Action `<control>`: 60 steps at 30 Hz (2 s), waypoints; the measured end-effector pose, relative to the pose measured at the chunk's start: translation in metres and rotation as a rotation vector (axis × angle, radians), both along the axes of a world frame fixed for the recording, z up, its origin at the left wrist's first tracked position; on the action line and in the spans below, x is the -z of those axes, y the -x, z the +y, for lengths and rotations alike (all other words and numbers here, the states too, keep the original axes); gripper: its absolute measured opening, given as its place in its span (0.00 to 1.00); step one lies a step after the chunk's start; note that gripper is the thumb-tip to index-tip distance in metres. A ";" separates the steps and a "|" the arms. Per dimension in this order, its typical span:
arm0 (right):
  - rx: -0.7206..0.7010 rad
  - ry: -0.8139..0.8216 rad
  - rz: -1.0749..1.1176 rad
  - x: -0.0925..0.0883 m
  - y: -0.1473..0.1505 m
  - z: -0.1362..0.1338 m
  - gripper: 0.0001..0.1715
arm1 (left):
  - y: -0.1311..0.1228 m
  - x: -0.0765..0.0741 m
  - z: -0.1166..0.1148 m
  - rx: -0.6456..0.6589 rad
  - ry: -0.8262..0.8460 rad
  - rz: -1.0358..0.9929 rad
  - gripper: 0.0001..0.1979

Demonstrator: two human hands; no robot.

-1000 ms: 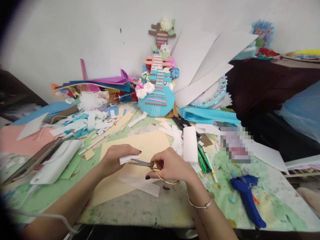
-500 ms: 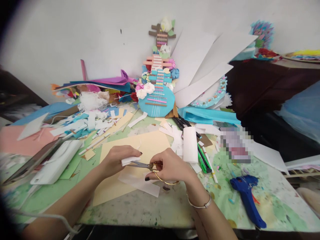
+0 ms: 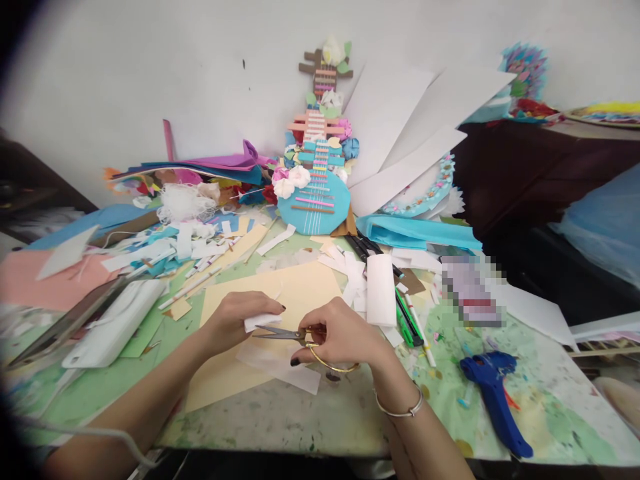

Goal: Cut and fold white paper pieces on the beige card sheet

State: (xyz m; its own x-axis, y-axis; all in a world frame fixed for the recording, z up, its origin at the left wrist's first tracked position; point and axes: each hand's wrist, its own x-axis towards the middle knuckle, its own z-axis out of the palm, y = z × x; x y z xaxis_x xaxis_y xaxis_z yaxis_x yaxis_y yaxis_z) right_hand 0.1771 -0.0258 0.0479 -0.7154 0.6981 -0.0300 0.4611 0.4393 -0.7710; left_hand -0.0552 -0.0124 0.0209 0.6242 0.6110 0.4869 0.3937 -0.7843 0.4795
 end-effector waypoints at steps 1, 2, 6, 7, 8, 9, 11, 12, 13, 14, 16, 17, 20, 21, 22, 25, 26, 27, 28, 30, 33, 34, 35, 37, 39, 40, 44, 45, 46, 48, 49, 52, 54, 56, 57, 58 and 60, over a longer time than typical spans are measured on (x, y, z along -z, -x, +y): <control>-0.002 0.000 0.000 0.000 0.000 0.000 0.18 | 0.000 0.000 0.000 0.000 0.002 0.001 0.07; -0.003 0.001 -0.001 0.000 0.000 0.000 0.19 | 0.000 0.000 0.000 0.000 0.002 -0.001 0.07; -0.001 0.004 -0.005 0.000 0.001 -0.001 0.20 | -0.001 0.001 -0.001 0.003 -0.006 -0.008 0.07; -0.001 0.001 -0.005 0.000 0.002 -0.001 0.20 | -0.001 0.001 -0.001 0.004 -0.009 -0.011 0.07; -0.003 -0.003 -0.005 0.001 0.002 -0.001 0.20 | -0.001 0.001 -0.001 0.005 -0.011 -0.013 0.07; -0.005 -0.008 -0.004 0.001 0.002 -0.001 0.19 | -0.001 0.001 -0.001 0.004 -0.012 -0.015 0.07; -0.006 -0.013 -0.002 0.001 0.002 -0.001 0.19 | -0.001 0.001 -0.001 0.001 -0.013 -0.014 0.07; -0.004 -0.013 -0.001 0.001 0.001 -0.001 0.18 | -0.001 0.001 -0.001 0.000 -0.012 -0.011 0.07; -0.003 -0.013 -0.001 0.001 0.001 -0.001 0.18 | -0.001 0.001 -0.001 0.001 -0.012 -0.010 0.07; -0.001 -0.013 0.000 0.001 0.001 0.000 0.18 | -0.001 0.001 0.000 0.003 -0.013 -0.009 0.07; -0.004 -0.014 0.004 0.001 0.001 0.000 0.19 | -0.001 0.002 0.000 0.013 -0.015 -0.008 0.07; -0.008 -0.015 0.006 0.001 0.001 0.000 0.20 | -0.001 0.002 0.000 0.016 -0.017 -0.008 0.07; -0.021 -0.007 0.014 0.001 0.001 -0.001 0.21 | -0.001 0.002 0.000 0.011 -0.017 0.000 0.07; -0.022 -0.006 0.015 0.001 0.001 -0.001 0.21 | -0.001 0.001 0.000 0.007 -0.018 0.001 0.07; -0.020 -0.008 0.017 0.001 0.001 -0.001 0.21 | -0.001 0.001 0.000 0.003 -0.018 0.002 0.08; -0.013 -0.011 0.018 0.000 0.001 -0.001 0.21 | -0.001 0.000 -0.001 -0.009 -0.008 0.016 0.08; -0.011 -0.008 0.019 0.000 0.001 -0.001 0.21 | -0.001 0.000 -0.001 -0.012 -0.002 0.023 0.09; -0.010 -0.004 0.020 -0.001 0.001 -0.002 0.20 | -0.001 0.000 -0.001 -0.016 0.004 0.030 0.09; -0.010 0.001 0.021 -0.001 0.001 -0.002 0.20 | -0.001 -0.001 -0.001 -0.018 0.011 0.033 0.08; -0.004 0.012 0.019 -0.002 0.000 -0.001 0.18 | 0.000 -0.001 0.000 -0.033 0.022 0.014 0.08; 0.126 0.003 0.010 0.001 -0.003 0.003 0.17 | 0.001 -0.002 0.002 -0.118 0.065 -0.076 0.07; 0.218 -0.016 -0.003 0.004 -0.003 0.006 0.16 | 0.001 -0.003 0.003 -0.158 0.098 -0.116 0.07; 0.329 -0.050 -0.027 0.006 -0.004 0.009 0.16 | 0.001 -0.004 0.003 -0.196 0.140 -0.159 0.07; 0.519 -0.126 -0.133 0.013 -0.005 0.015 0.17 | 0.001 -0.005 0.004 -0.239 0.249 -0.241 0.06; 0.640 -0.171 -0.255 0.021 -0.005 0.020 0.21 | 0.001 -0.007 0.003 -0.232 0.379 -0.329 0.06; 0.672 -0.186 -0.293 0.025 -0.005 0.022 0.23 | 0.000 -0.007 0.003 -0.221 0.448 -0.384 0.06; 0.705 -0.243 -0.391 0.039 -0.003 0.028 0.26 | -0.001 -0.005 0.004 -0.192 0.713 -0.653 0.09; 0.698 -0.269 -0.418 0.042 -0.002 0.029 0.26 | 0.000 -0.004 0.006 -0.192 0.766 -0.716 0.10; 0.682 -0.304 -0.446 0.045 -0.001 0.030 0.25 | 0.001 -0.002 0.009 -0.196 0.813 -0.777 0.11; 0.666 -0.374 -0.493 0.050 0.000 0.033 0.20 | 0.004 0.004 0.016 -0.216 0.926 -0.896 0.14; 0.660 -0.397 -0.510 0.052 0.000 0.034 0.18 | 0.006 0.007 0.019 -0.225 0.990 -0.958 0.15; 0.669 -0.461 -0.494 0.054 0.002 0.034 0.12 | 0.012 0.017 0.030 -0.227 1.172 -1.144 0.15; 0.679 -0.482 -0.388 0.053 0.007 0.031 0.12 | 0.014 0.024 0.034 -0.205 1.292 -1.229 0.13; 0.665 -0.438 -0.198 0.052 0.015 0.026 0.12 | 0.013 0.029 0.035 -0.167 1.368 -1.275 0.12; 0.636 -0.385 -0.079 0.052 0.020 0.023 0.11 | 0.012 0.030 0.035 -0.144 1.387 -1.287 0.12; 0.600 -0.319 0.044 0.052 0.026 0.020 0.11 | 0.009 0.031 0.033 -0.121 1.394 -1.294 0.12; 0.538 -0.190 0.224 0.054 0.038 0.014 0.11 | 0.003 0.033 0.029 -0.090 1.397 -1.297 0.13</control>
State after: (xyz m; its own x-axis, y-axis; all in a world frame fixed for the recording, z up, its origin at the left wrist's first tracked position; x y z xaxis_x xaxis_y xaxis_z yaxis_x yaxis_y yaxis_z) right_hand 0.1390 -0.0122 -0.0061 -0.2352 0.9417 0.2407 0.4920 0.3289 -0.8061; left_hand -0.0578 0.0165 -0.0117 0.2816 0.9299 -0.2366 -0.6636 0.3669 0.6519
